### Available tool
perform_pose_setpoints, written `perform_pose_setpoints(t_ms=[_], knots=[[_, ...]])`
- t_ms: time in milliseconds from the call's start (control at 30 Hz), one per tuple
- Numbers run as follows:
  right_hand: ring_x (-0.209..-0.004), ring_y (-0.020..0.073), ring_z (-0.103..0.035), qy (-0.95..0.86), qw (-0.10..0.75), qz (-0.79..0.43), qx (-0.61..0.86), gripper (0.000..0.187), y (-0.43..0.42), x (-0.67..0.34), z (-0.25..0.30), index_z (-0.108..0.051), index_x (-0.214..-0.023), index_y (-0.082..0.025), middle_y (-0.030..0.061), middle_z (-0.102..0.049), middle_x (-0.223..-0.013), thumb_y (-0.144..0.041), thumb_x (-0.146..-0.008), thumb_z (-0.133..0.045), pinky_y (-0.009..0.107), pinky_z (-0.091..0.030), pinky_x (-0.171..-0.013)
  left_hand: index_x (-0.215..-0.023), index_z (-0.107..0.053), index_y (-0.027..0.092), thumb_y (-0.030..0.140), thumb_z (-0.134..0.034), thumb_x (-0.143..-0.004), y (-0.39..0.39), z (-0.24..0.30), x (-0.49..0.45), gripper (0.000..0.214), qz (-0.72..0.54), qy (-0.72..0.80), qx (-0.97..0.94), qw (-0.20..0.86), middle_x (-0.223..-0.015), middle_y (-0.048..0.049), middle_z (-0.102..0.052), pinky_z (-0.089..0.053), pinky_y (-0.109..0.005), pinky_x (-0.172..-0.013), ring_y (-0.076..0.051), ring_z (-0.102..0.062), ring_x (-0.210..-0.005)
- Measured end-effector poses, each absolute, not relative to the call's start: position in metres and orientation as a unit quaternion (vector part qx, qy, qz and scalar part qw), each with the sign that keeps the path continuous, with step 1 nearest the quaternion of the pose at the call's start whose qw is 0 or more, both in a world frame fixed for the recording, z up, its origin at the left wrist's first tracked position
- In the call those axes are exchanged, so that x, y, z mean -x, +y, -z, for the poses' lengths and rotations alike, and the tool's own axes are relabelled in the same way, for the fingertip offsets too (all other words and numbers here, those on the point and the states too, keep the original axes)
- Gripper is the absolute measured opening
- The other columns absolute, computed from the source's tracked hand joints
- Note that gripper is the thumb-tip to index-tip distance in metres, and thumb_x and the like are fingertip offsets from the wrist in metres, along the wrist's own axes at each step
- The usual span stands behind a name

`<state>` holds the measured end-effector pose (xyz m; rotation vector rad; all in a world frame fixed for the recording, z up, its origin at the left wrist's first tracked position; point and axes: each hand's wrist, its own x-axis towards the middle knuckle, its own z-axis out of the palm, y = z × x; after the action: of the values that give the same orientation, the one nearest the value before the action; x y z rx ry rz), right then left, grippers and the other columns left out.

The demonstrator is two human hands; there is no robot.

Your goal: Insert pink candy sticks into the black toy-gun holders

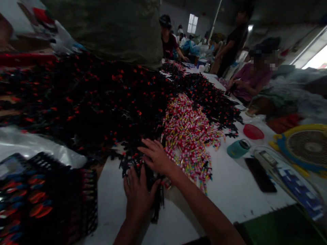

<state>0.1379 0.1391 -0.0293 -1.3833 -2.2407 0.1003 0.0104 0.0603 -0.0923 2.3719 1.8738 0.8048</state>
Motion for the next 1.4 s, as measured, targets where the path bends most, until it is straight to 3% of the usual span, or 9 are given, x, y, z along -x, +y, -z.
perform_pose_setpoints(t_ms=[167,433,700,867,1033,1267,1400], knots=[[-0.127,0.0175,-0.04,-0.702,0.4,0.009,0.589,0.038,0.035,-0.198,0.048,-0.052,-0.13,-0.02,0.0097,-0.048,-0.135,-0.016,-0.094,-0.039,0.038,-0.035,-0.106,-0.138,-0.036,0.002,0.056,-0.033,-0.087,0.061,0.093,-0.008,0.074,-0.284,0.594,-0.752,0.011,-0.149,-0.0295,-0.019,-0.018,-0.057,-0.108,-0.039,-0.017,-0.139],[-0.097,0.0222,-0.058,-0.496,0.4,0.003,0.771,0.031,-0.103,-0.264,0.108,-0.061,-0.115,-0.018,0.011,-0.062,-0.103,-0.027,-0.093,-0.042,0.039,-0.05,-0.086,-0.134,-0.041,-0.002,0.054,-0.028,-0.088,0.059,0.09,-0.008,0.073,-0.298,0.59,-0.75,0.001,-0.144,-0.0338,-0.026,-0.019,-0.056,-0.108,-0.041,-0.023,-0.137],[-0.091,0.0177,-0.061,-0.517,0.434,-0.097,0.731,0.035,-0.076,-0.237,0.1,-0.054,-0.124,-0.018,0.008,-0.063,-0.099,-0.025,-0.092,-0.041,0.03,-0.051,-0.082,-0.136,-0.038,-0.001,0.054,-0.031,-0.086,0.059,0.09,-0.008,0.075,-0.275,0.594,-0.756,0.009,-0.145,-0.0326,-0.025,-0.019,-0.055,-0.108,-0.041,-0.023,-0.136],[-0.089,0.0191,-0.06,-0.488,0.448,-0.05,0.747,0.03,-0.054,-0.276,0.086,-0.062,-0.112,-0.017,0.0091,-0.064,-0.097,-0.027,-0.093,-0.041,0.033,-0.05,-0.081,-0.136,-0.038,0.0,0.05,-0.033,-0.085,0.06,0.09,-0.009,0.072,-0.27,0.592,-0.76,0.007,-0.145,-0.0329,-0.024,-0.021,-0.057,-0.107,-0.041,-0.021,-0.137],[-0.094,0.025,-0.056,-0.499,0.386,-0.018,0.776,0.03,-0.022,-0.299,0.084,-0.065,-0.111,-0.018,0.0106,-0.063,-0.101,-0.029,-0.085,-0.055,0.043,-0.048,-0.086,-0.137,-0.037,0.002,0.051,-0.033,-0.085,0.063,0.095,-0.007,0.071,-0.286,0.582,-0.761,0.002,-0.148,-0.0299,-0.024,-0.02,-0.058,-0.107,-0.039,-0.02,-0.139],[-0.104,0.021,-0.058,-0.546,0.425,-0.169,0.702,0.033,-0.01,-0.295,0.087,-0.061,-0.12,-0.023,0.0074,-0.063,-0.114,-0.033,-0.091,-0.048,0.039,-0.047,-0.094,-0.136,-0.039,0.001,0.055,-0.025,-0.088,0.066,0.095,-0.008,0.073,-0.262,0.591,-0.763,-0.003,-0.147,-0.0287,-0.025,-0.02,-0.055,-0.109,-0.037,-0.019,-0.139],[-0.099,0.0208,-0.061,-0.526,0.43,-0.149,0.719,0.028,-0.011,-0.313,0.087,-0.067,-0.11,-0.023,0.0072,-0.067,-0.105,-0.031,-0.091,-0.049,0.038,-0.049,-0.09,-0.134,-0.042,-0.001,0.055,-0.022,-0.089,0.067,0.092,-0.011,0.074,-0.251,0.589,-0.768,-0.018,-0.144,-0.0315,-0.028,-0.02,-0.056,-0.108,-0.039,-0.021,-0.138]])
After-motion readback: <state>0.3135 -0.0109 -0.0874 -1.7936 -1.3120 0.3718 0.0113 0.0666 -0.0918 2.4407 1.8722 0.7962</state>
